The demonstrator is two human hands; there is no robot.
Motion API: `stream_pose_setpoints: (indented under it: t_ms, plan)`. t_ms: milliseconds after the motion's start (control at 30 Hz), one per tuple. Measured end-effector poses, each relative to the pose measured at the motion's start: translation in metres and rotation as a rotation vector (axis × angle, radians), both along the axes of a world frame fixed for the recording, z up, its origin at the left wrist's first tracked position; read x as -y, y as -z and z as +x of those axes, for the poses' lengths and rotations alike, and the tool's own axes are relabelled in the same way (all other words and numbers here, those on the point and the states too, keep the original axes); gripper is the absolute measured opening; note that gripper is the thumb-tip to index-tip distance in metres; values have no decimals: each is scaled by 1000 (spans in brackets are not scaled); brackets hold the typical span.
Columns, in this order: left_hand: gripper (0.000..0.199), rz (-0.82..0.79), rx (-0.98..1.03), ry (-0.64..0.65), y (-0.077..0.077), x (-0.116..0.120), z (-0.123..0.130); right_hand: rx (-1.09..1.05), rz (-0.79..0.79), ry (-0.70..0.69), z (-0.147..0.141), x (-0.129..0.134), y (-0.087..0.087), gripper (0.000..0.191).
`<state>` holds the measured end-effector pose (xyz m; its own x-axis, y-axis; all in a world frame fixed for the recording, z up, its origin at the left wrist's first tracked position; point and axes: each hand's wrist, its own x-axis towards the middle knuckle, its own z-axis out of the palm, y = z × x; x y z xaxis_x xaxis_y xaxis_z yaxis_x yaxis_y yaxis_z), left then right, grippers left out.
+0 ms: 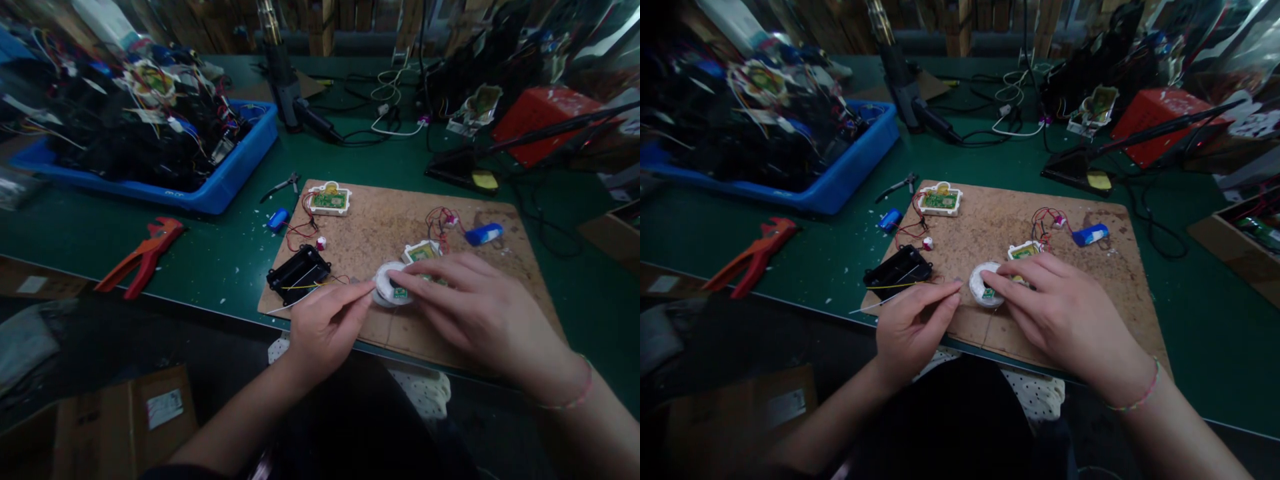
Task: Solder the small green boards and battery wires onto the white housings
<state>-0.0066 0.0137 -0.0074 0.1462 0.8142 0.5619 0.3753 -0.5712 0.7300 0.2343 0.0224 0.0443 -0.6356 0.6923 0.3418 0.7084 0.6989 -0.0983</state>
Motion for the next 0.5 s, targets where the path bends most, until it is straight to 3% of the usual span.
stream_pose_setpoints:
  t_ms: [100, 300, 500]
  plan:
    - [14, -21, 1, -27, 4, 1, -1, -119, -119, 12, 0, 0, 1, 40]
    - [8, -84, 23, 42, 3, 1, -4, -362, -379, 41, 1, -7, 10, 42]
    - [7, -157, 79, 55, -2, -1, -5, -389, -436, -10, 7, -10, 18, 46]
